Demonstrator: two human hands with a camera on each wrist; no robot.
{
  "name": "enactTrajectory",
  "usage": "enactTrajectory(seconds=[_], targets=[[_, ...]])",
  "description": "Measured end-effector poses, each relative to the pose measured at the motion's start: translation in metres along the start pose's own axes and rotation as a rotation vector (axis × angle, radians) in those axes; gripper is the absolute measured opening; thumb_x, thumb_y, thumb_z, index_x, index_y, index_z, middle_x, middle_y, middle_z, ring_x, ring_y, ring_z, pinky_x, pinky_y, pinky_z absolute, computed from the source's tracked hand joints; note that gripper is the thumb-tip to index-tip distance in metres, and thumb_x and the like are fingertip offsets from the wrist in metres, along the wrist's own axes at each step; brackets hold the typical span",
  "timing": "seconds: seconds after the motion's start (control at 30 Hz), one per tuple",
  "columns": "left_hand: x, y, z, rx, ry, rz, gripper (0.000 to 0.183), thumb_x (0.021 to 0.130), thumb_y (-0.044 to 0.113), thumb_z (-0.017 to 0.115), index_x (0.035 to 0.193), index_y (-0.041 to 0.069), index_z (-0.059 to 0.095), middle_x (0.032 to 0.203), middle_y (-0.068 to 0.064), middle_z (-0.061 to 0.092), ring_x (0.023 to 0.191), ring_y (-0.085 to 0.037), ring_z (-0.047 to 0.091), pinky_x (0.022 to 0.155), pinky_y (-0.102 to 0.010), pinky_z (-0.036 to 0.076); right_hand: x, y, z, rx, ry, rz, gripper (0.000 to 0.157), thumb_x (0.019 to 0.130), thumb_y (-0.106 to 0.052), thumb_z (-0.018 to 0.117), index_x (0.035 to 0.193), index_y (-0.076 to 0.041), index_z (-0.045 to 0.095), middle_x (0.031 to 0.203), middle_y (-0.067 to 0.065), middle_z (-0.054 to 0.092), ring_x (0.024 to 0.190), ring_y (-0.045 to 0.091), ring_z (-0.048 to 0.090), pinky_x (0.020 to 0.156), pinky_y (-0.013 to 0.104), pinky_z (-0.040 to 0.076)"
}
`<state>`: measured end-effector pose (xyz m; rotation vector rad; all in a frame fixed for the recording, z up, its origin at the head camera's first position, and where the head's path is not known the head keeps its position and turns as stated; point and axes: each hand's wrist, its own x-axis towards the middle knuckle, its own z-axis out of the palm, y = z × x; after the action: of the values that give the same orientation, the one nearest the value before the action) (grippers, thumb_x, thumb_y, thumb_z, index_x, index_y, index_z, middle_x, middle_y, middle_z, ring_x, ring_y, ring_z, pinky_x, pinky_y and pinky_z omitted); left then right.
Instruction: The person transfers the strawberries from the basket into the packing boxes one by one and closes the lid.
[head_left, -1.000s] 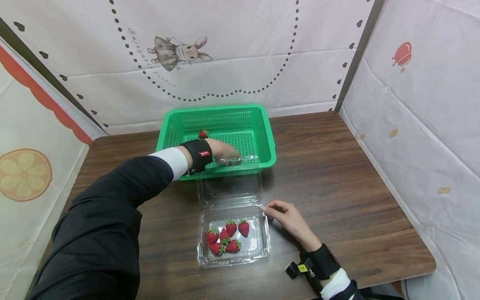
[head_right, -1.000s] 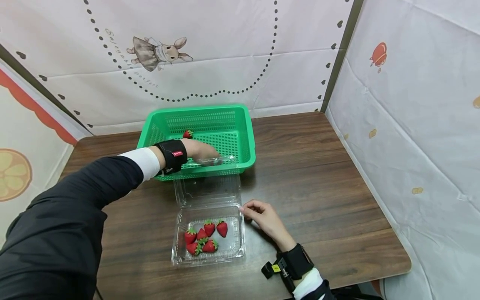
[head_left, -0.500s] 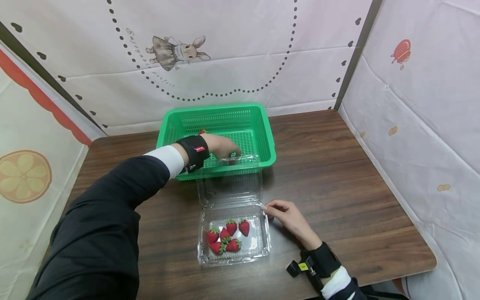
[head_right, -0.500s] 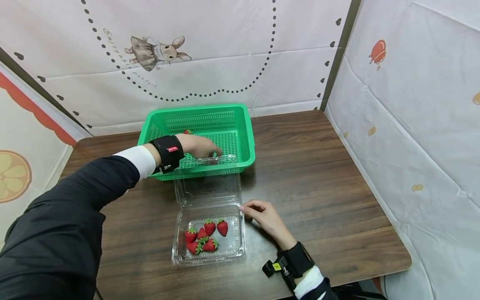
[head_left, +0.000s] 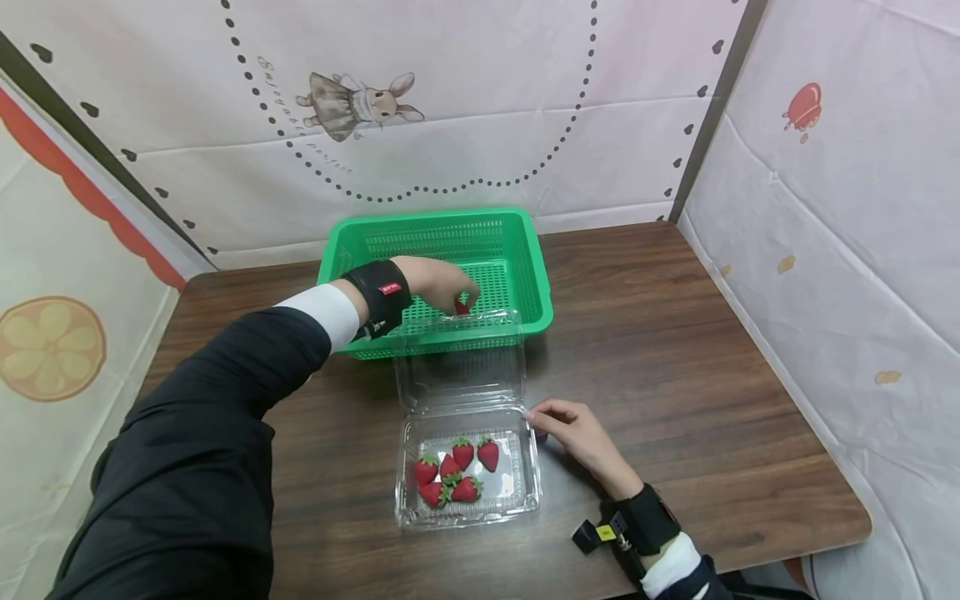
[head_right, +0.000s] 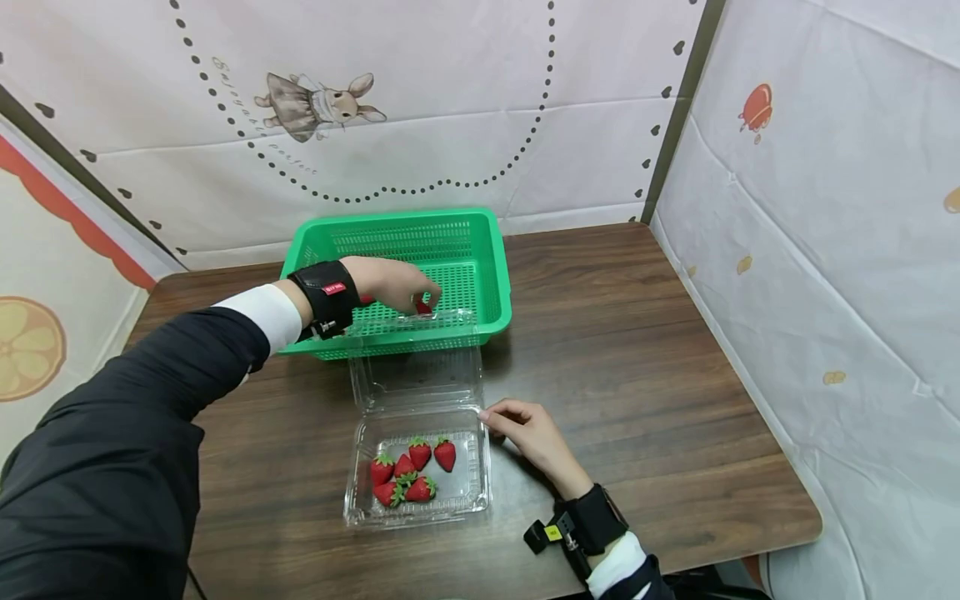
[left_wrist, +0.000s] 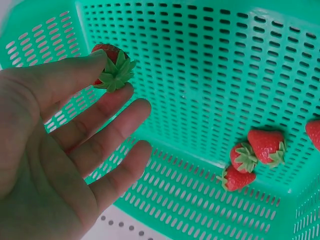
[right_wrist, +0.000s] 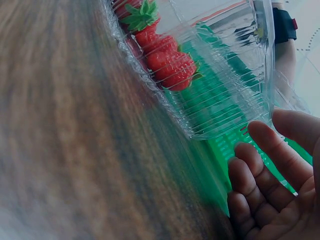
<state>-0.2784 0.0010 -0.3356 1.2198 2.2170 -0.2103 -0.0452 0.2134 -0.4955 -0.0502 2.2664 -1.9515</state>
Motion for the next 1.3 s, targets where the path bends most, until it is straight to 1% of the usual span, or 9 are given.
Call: enactTrajectory(seconds=[0.17, 0.27, 0.47, 0.6, 0.8, 0.97, 1.1, 1.2, 1.3], targets=[[-0.007, -0.005, -0.003, -0.027, 0.036, -0.021, 0.022, 0.097, 0.014, 0.066, 0.119, 0.011, 0.064, 0.106, -0.006, 0.064, 0.093, -0.024, 0.056, 0.080, -0.039, 0.047, -0.001, -0.001, 0.001, -0.002, 0.004, 0.005, 0.022, 0.097, -0.025, 0.069, 0.101, -0.005, 0.076, 0.086, 0.005, 0.068, 0.082, 0.017, 0.061, 0.077, 0.028, 0.047], [-0.012, -0.008, -0.004, -0.045, 0.044, -0.032, 0.021, 0.098, 0.016, 0.066, 0.119, 0.013, 0.064, 0.108, -0.005, 0.064, 0.094, -0.023, 0.055, 0.079, -0.039, 0.046, -0.001, -0.001, 0.001, -0.011, 0.004, 0.007, 0.022, 0.097, -0.026, 0.069, 0.101, -0.005, 0.076, 0.086, 0.003, 0.068, 0.082, 0.018, 0.061, 0.077, 0.029, 0.048], [-0.024, -0.014, -0.007, -0.061, 0.058, -0.060, 0.024, 0.098, 0.016, 0.065, 0.122, 0.015, 0.064, 0.112, -0.005, 0.065, 0.095, -0.023, 0.057, 0.079, -0.037, 0.048, -0.002, 0.002, 0.002, -0.022, 0.009, 0.015, 0.023, 0.097, -0.027, 0.069, 0.101, -0.005, 0.076, 0.086, 0.005, 0.069, 0.084, 0.020, 0.061, 0.079, 0.029, 0.047], [-0.033, -0.017, -0.010, -0.085, 0.072, -0.065, 0.021, 0.098, 0.014, 0.065, 0.118, 0.015, 0.065, 0.113, -0.006, 0.065, 0.090, -0.024, 0.060, 0.077, -0.037, 0.049, -0.002, 0.002, 0.001, -0.030, 0.014, 0.019, 0.024, 0.097, -0.028, 0.068, 0.101, -0.006, 0.075, 0.087, 0.006, 0.068, 0.084, 0.020, 0.061, 0.078, 0.030, 0.046], [-0.050, -0.023, -0.016, -0.095, 0.132, -0.081, 0.020, 0.097, 0.014, 0.067, 0.117, 0.014, 0.064, 0.113, -0.006, 0.065, 0.095, -0.024, 0.059, 0.080, -0.039, 0.049, -0.002, -0.001, 0.003, -0.038, 0.003, 0.021, 0.024, 0.098, -0.029, 0.068, 0.102, -0.006, 0.075, 0.088, 0.004, 0.069, 0.083, 0.019, 0.061, 0.077, 0.030, 0.047], [-0.062, -0.025, -0.023, -0.094, 0.175, -0.063, 0.017, 0.098, 0.013, 0.065, 0.115, 0.014, 0.063, 0.114, -0.007, 0.065, 0.102, -0.025, 0.060, 0.084, -0.042, 0.049, -0.001, -0.001, 0.002, -0.045, 0.006, 0.012, 0.024, 0.098, -0.028, 0.067, 0.102, -0.005, 0.075, 0.088, 0.003, 0.069, 0.084, 0.018, 0.061, 0.078, 0.030, 0.048], [-0.072, -0.027, -0.027, -0.123, 0.215, -0.043, 0.020, 0.098, 0.010, 0.062, 0.118, 0.013, 0.061, 0.118, -0.009, 0.064, 0.107, -0.027, 0.059, 0.088, -0.044, 0.048, -0.001, -0.002, 0.002, -0.050, 0.005, 0.008, 0.025, 0.098, -0.028, 0.067, 0.102, -0.006, 0.075, 0.089, 0.003, 0.069, 0.084, 0.018, 0.061, 0.078, 0.030, 0.048], [-0.080, -0.027, -0.030, -0.148, 0.259, -0.028, 0.023, 0.098, 0.007, 0.060, 0.121, 0.011, 0.060, 0.118, -0.010, 0.064, 0.108, -0.027, 0.060, 0.089, -0.043, 0.048, 0.000, -0.001, 0.002, -0.042, 0.000, 0.008, 0.025, 0.098, -0.028, 0.067, 0.102, -0.005, 0.075, 0.089, 0.003, 0.069, 0.083, 0.017, 0.061, 0.077, 0.030, 0.048], [-0.089, -0.023, -0.033, -0.167, 0.299, -0.007, 0.024, 0.097, 0.006, 0.059, 0.120, 0.011, 0.061, 0.117, -0.009, 0.066, 0.102, -0.026, 0.061, 0.085, -0.042, 0.048, 0.000, -0.001, 0.002, -0.036, -0.002, 0.007, 0.024, 0.098, -0.026, 0.067, 0.102, -0.004, 0.075, 0.088, 0.003, 0.069, 0.084, 0.017, 0.061, 0.078, 0.030, 0.048]])
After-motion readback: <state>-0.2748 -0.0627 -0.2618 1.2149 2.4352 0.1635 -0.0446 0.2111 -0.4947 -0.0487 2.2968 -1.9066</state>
